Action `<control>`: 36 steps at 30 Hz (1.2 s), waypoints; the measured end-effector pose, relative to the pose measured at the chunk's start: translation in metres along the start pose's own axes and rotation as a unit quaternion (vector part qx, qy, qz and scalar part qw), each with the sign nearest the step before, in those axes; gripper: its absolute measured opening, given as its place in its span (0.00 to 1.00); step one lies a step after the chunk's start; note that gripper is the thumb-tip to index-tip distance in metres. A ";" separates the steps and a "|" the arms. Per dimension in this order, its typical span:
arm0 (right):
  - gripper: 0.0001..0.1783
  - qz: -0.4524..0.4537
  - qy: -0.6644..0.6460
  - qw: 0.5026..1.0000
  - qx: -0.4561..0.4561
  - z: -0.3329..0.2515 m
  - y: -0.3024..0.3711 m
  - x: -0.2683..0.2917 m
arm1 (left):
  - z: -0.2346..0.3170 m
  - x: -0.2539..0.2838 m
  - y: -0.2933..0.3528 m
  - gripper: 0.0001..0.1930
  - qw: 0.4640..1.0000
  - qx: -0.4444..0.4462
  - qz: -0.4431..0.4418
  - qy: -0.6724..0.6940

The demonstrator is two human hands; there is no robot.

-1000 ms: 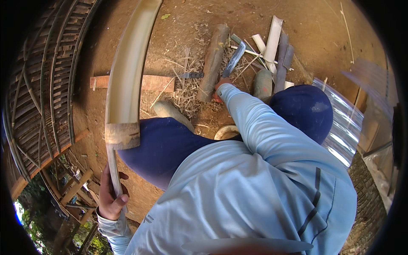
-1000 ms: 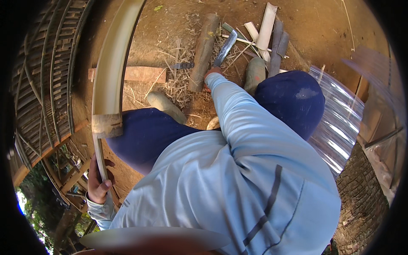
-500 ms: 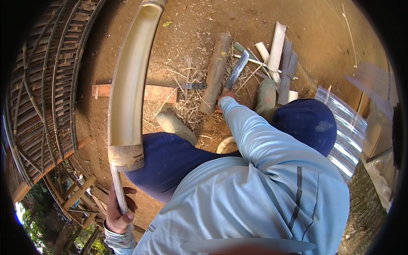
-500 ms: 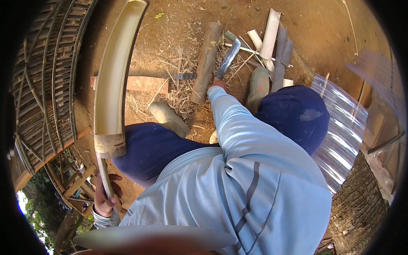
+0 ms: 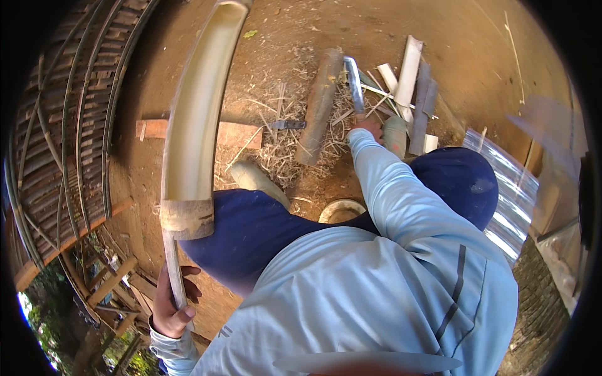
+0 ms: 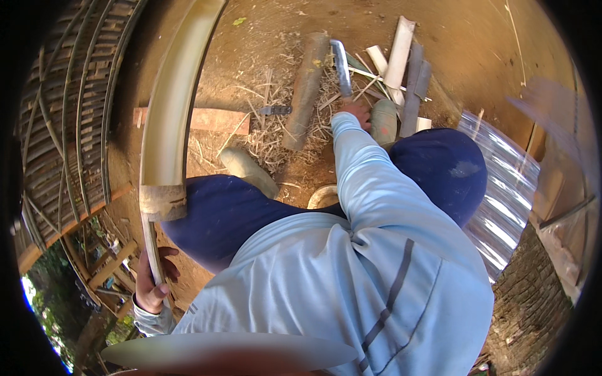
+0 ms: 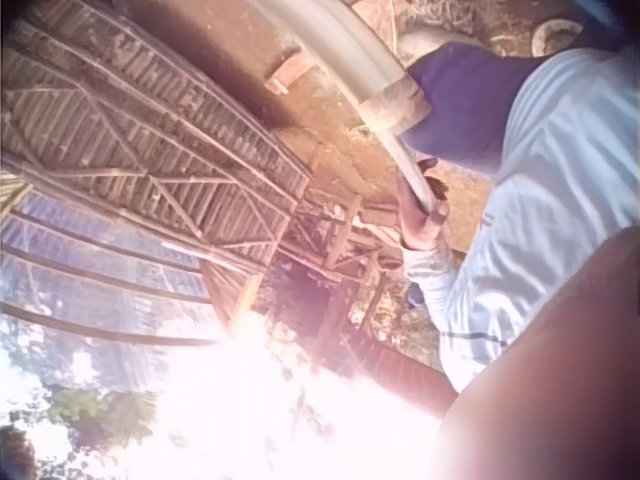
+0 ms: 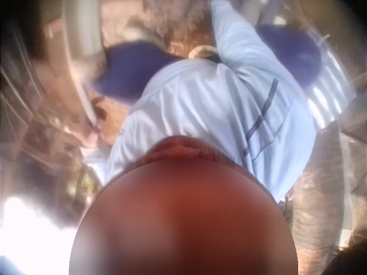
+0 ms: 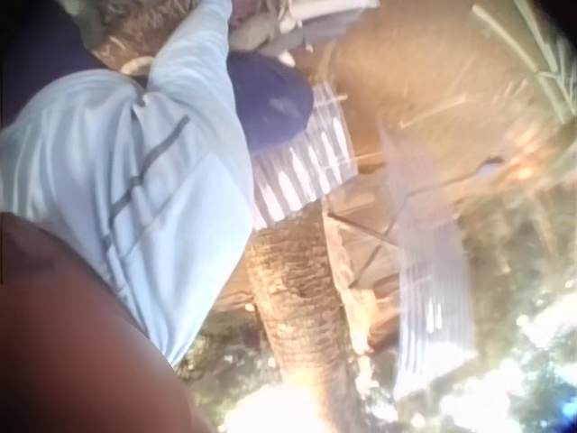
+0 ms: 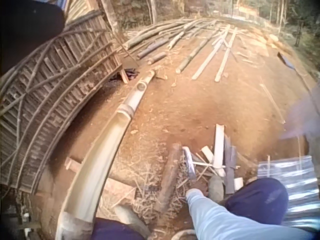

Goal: The person splits a bamboo pole into thin strips using a machete and a hand saw. They repeatedly cut, split, and separate sections of bamboo, producing multiple flat strips.

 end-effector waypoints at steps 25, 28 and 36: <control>0.25 -0.110 0.285 0.773 0.556 -0.088 0.132 0.000 | 0.017 -0.005 -0.007 0.73 1.000 0.003 0.016 -0.027; 0.25 -0.085 0.279 0.773 0.563 -0.084 0.130 -0.009 | 0.014 -0.002 -0.010 0.73 1.000 -0.003 0.015 -0.024; 0.24 -0.137 0.305 0.760 0.557 -0.097 0.138 -0.024 | 0.013 -0.002 0.001 0.70 0.999 0.011 0.023 -0.022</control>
Point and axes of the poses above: each hand's wrist, its own y-axis away from the middle knuckle, its own x-axis out of the back of the hand, z = x × y, the point moved 1 cm from there along -y, towards the middle knuckle, and after that the axes turned 6 degrees about -x, right-handed, at the moved point
